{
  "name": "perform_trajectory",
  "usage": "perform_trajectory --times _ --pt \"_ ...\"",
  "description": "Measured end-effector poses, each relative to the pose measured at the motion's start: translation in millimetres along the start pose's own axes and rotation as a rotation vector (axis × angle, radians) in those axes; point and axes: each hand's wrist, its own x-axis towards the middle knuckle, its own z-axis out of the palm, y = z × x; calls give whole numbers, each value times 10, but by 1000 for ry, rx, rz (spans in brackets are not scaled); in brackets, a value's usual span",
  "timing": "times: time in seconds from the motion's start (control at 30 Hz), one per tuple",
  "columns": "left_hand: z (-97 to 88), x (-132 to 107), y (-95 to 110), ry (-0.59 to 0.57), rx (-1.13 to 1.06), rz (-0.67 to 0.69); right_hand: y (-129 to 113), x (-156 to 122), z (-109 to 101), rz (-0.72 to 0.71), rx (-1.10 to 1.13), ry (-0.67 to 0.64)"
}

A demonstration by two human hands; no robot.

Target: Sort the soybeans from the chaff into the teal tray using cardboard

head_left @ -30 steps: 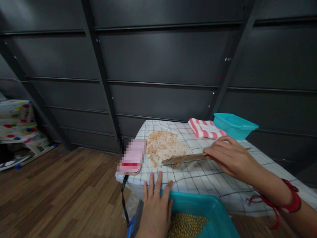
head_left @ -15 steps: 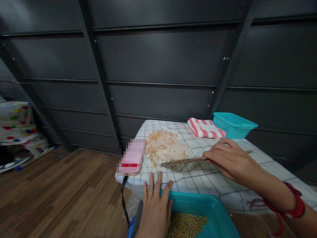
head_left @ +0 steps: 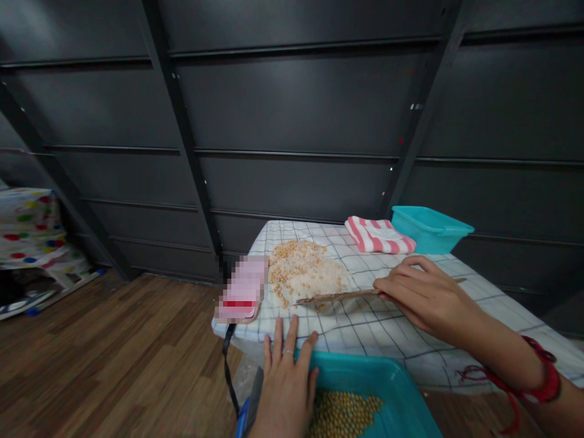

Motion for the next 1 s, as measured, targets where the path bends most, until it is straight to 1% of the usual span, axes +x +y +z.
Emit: perform_trajectory --times 0.13,0.23,0.33,0.53,0.67,0.87,1.0 --pt "-19 2 11 -17 3 -2 -7 -14 -27 3 0 2" --pt "-38 14 19 -44 8 -7 18 -21 -7 2 -35 16" --pt "-51 25 20 -53 3 -7 33 -25 19 -17 -54 3" --pt "-22 8 16 -34 -15 -16 -6 -45 -11 -4 -20 -18" --pt "13 3 18 -32 -22 -21 -9 -52 -42 -7 -19 11" --pt "34 -6 11 15 -58 -15 -10 -50 -7 2 -51 -27" --pt "36 -11 9 13 -64 -14 -33 -56 -28 -4 -23 -17"
